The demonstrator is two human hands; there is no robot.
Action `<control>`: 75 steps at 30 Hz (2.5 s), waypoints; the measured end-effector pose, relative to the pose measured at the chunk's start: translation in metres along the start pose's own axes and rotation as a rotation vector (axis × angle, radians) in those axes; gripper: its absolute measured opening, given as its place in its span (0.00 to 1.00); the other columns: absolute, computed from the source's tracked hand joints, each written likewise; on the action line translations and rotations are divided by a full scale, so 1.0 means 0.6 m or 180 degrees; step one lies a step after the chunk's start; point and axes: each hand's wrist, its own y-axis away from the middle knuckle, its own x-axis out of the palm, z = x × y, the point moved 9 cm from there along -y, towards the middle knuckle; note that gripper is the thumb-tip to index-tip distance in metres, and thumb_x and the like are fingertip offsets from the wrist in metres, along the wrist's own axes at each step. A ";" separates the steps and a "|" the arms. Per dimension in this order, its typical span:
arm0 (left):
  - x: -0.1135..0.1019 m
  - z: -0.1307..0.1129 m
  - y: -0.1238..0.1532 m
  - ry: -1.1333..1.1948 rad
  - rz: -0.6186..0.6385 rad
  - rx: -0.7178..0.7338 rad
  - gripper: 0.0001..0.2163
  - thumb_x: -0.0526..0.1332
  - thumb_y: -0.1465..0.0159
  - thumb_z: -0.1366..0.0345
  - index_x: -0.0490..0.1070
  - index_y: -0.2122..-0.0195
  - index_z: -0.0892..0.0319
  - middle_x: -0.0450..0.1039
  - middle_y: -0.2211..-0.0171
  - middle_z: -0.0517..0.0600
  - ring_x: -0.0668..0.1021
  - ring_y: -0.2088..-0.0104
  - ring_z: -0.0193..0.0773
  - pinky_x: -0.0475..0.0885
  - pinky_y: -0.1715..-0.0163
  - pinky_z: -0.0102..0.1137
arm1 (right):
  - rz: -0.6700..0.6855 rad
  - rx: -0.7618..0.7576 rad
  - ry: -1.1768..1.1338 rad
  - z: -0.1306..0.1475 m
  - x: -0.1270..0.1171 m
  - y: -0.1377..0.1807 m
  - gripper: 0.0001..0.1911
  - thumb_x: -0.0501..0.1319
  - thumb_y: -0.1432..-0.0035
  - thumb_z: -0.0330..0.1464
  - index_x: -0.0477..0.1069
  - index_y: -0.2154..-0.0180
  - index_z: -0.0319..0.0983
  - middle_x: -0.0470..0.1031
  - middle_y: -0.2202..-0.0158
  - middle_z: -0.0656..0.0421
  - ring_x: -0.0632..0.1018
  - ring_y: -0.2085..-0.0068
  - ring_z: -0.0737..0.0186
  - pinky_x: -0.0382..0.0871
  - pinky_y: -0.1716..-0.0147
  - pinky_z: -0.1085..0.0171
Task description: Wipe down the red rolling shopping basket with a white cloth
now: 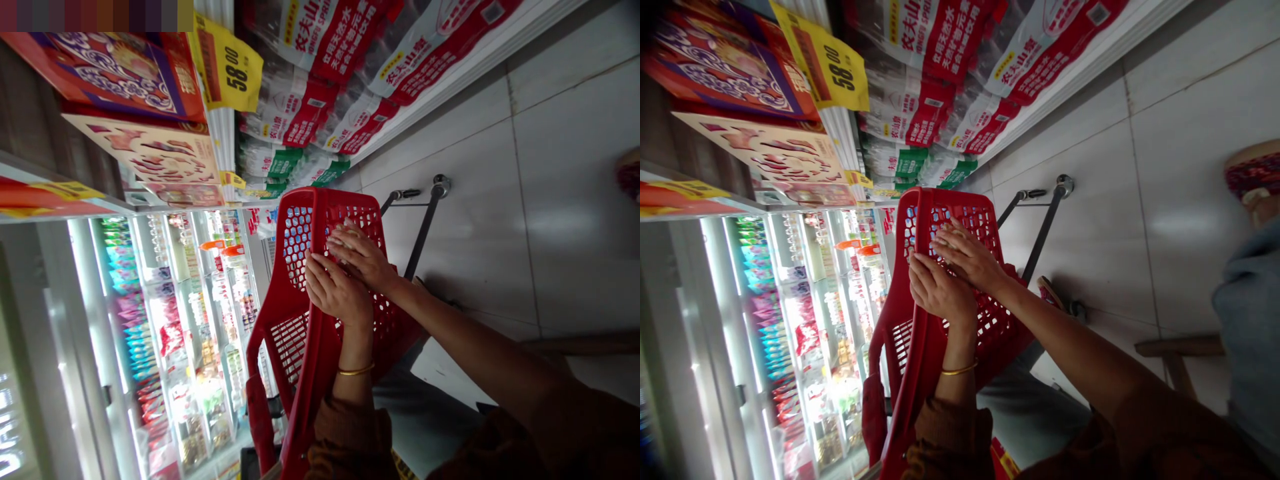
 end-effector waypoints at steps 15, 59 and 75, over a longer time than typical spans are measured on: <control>0.001 0.001 0.002 0.0057 0.0084 0.0025 0.25 0.46 0.34 0.71 0.56 0.35 0.63 0.62 0.37 0.62 0.61 0.35 0.49 0.60 0.38 0.48 | -0.0046 0.0253 -0.0026 -0.063 -0.002 -0.037 0.17 0.51 0.32 0.35 0.69 0.45 0.51 0.74 0.50 0.61 0.68 0.38 0.57 0.56 0.34 0.44; 0.014 -0.015 -0.049 0.0012 0.0146 0.0632 0.22 0.47 0.30 0.69 0.55 0.34 0.59 0.58 0.35 0.57 0.60 0.34 0.45 0.59 0.36 0.41 | -0.0485 0.0427 -0.0264 0.004 -0.039 0.020 0.22 0.50 0.33 0.29 0.62 0.39 0.49 0.72 0.45 0.56 0.69 0.39 0.58 0.68 0.40 0.50; 0.023 -0.028 -0.040 -0.0006 0.0305 0.0520 0.22 0.45 0.30 0.70 0.56 0.35 0.63 0.49 0.33 0.65 0.49 0.31 0.49 0.53 0.35 0.50 | -0.0378 0.0720 -0.0131 -0.065 -0.031 -0.011 0.25 0.49 0.33 0.27 0.59 0.38 0.52 0.67 0.40 0.59 0.62 0.34 0.59 0.60 0.35 0.49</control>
